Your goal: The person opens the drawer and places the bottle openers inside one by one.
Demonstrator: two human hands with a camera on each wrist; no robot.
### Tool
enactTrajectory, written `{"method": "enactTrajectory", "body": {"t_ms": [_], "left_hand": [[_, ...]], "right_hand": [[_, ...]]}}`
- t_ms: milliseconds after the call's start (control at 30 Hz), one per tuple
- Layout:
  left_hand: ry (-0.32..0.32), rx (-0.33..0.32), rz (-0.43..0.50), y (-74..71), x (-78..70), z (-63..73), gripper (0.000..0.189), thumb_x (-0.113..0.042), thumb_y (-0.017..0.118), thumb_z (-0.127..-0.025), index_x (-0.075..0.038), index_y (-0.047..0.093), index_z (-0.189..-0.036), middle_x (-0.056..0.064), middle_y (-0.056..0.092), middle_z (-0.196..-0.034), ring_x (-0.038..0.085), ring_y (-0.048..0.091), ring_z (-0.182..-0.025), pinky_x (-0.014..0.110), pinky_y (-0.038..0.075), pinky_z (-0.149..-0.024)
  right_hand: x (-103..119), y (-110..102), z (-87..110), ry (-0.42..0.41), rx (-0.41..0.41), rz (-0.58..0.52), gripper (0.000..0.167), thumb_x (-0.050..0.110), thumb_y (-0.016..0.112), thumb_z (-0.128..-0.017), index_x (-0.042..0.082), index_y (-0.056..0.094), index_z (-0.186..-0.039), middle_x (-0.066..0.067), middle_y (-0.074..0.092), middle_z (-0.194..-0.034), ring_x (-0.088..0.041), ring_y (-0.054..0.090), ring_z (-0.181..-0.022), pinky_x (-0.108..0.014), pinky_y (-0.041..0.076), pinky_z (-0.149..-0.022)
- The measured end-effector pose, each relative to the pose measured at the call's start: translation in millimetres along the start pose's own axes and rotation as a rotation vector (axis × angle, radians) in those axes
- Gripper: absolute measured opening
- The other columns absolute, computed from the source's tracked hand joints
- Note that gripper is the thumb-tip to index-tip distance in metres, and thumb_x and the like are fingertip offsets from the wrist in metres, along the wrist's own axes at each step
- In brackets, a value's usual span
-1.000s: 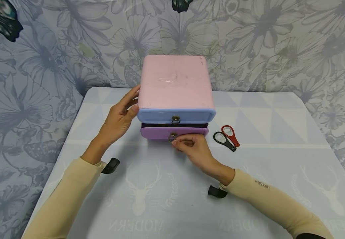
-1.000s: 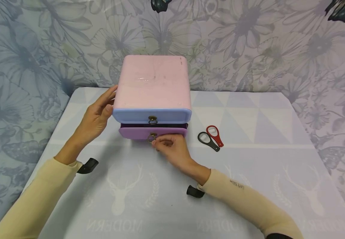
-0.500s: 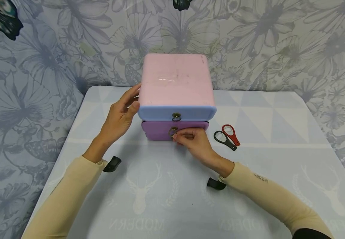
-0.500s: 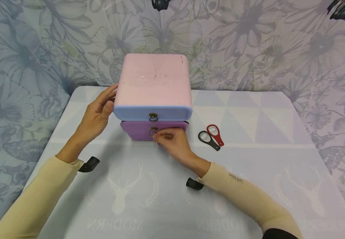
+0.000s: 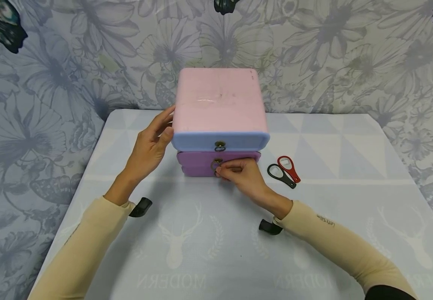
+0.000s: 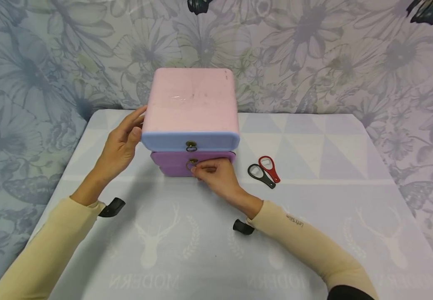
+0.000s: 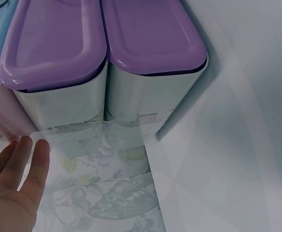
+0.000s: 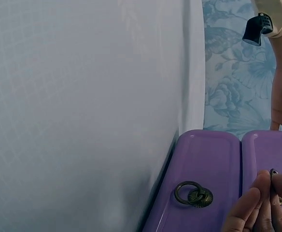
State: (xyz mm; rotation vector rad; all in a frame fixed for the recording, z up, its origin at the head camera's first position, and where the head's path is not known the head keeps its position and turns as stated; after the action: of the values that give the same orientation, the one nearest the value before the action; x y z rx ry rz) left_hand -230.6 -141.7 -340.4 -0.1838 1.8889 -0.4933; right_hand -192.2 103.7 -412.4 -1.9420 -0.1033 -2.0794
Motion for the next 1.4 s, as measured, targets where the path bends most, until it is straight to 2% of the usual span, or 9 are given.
{"method": "enactTrajectory", "body": {"t_ms": [267,467,667,800,867,967,1100,1267,1400], "left_hand": [[0.003,0.005,-0.002,-0.7,-0.1,0.5,0.058,-0.058,0.048,-0.1,-0.041,0.035,-0.154,0.004,0.048,-0.153,0.026,0.051,-0.136,0.055,0.044,-0.109],[0.0,0.031,0.012,0.0,0.8,0.0,0.059,-0.057,0.048,-0.1,-0.041,0.034,-0.155,0.003,0.045,-0.155,0.025,0.047,-0.14,0.055,0.042,-0.111],[-0.006,0.067,0.01,0.6,2.7,1.2,0.065,-0.059,0.053,-0.097,-0.044,0.029,-0.156,-0.002,0.04,-0.158,0.021,0.043,-0.143,0.056,0.041,-0.109],[-0.002,0.087,0.02,1.3,3.2,1.4,0.073,-0.039,0.066,-0.097,-0.04,0.026,-0.158,-0.004,0.037,-0.16,0.018,0.043,-0.142,0.05,0.045,-0.104],[-0.003,0.098,0.021,1.9,1.4,1.2,0.088,-0.023,0.077,-0.091,-0.039,0.024,-0.159,-0.005,0.035,-0.16,0.017,0.043,-0.142,0.047,0.047,-0.102],[-0.001,0.115,0.002,2.5,-12.1,3.6,0.108,-0.008,0.086,-0.079,-0.032,0.021,-0.161,-0.002,0.034,-0.162,0.02,0.043,-0.143,0.042,0.049,-0.099],[0.017,0.117,-0.016,3.5,-28.5,6.9,0.115,-0.003,0.09,-0.072,-0.023,0.02,-0.162,0.002,0.033,-0.162,0.022,0.043,-0.143,0.039,0.051,-0.096],[0.03,0.1,-0.034,3.8,-28.2,6.8,0.114,-0.001,0.089,-0.072,-0.02,0.022,-0.162,0.001,0.034,-0.162,0.021,0.044,-0.142,0.031,0.051,-0.093],[0.04,0.097,-0.036,3.5,-28.6,6.4,0.113,0.001,0.088,-0.072,-0.018,0.022,-0.162,0.002,0.034,-0.162,0.022,0.044,-0.142,0.039,0.052,-0.094]], "right_hand": [[-9,-3,6.9,0.019,-0.002,0.12,0.018,0.019,0.074,-0.092,0.004,0.079,-0.102,-0.012,0.077,-0.094,-0.013,0.07,-0.081,-0.024,0.053,-0.07],[-25,-7,11.3,0.026,-0.01,0.206,0.019,0.017,0.075,-0.09,0.005,0.079,-0.103,-0.01,0.078,-0.096,-0.008,0.07,-0.082,-0.023,0.053,-0.069],[-34,-9,9.9,0.013,-0.019,0.27,0.021,0.015,0.076,-0.089,0.003,0.078,-0.106,-0.011,0.077,-0.101,-0.014,0.073,-0.09,-0.022,0.055,-0.072],[-36,-9,6.6,0.001,-0.015,0.294,0.022,0.015,0.076,-0.089,0.003,0.078,-0.107,-0.01,0.078,-0.101,-0.017,0.074,-0.093,-0.023,0.057,-0.075],[-35,-8,5.1,-0.008,-0.012,0.294,0.022,0.014,0.075,-0.089,0.002,0.078,-0.107,-0.01,0.078,-0.101,-0.018,0.074,-0.095,-0.025,0.058,-0.078],[-35,-6,4.1,-0.014,-0.007,0.28,0.022,0.012,0.075,-0.089,0.0,0.078,-0.107,-0.013,0.077,-0.101,-0.022,0.074,-0.096,-0.029,0.059,-0.081],[-36,-3,2.1,-0.017,-0.01,0.272,0.021,0.01,0.075,-0.088,-0.002,0.077,-0.106,-0.015,0.077,-0.1,-0.025,0.075,-0.095,-0.031,0.06,-0.082],[-36,-1,-0.5,-0.018,-0.021,0.298,0.019,0.013,0.077,-0.088,-0.001,0.078,-0.101,-0.014,0.077,-0.095,-0.02,0.075,-0.089,-0.027,0.059,-0.076],[-37,-1,-3.0,-0.024,-0.036,0.322,0.015,0.014,0.077,-0.088,0.002,0.08,-0.096,-0.011,0.078,-0.088,-0.012,0.072,-0.079,-0.022,0.056,-0.069]]}}
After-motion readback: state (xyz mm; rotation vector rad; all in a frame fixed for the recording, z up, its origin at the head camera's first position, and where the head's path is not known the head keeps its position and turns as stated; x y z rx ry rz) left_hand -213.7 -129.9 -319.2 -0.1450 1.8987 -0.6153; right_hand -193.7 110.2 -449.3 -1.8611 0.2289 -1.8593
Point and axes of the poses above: each hand's wrist, its own z-axis away from the middle knuckle, its own y-axis out of the palm, x = y × z, the point moved 5 cm from there along -z, towards the middle knuckle
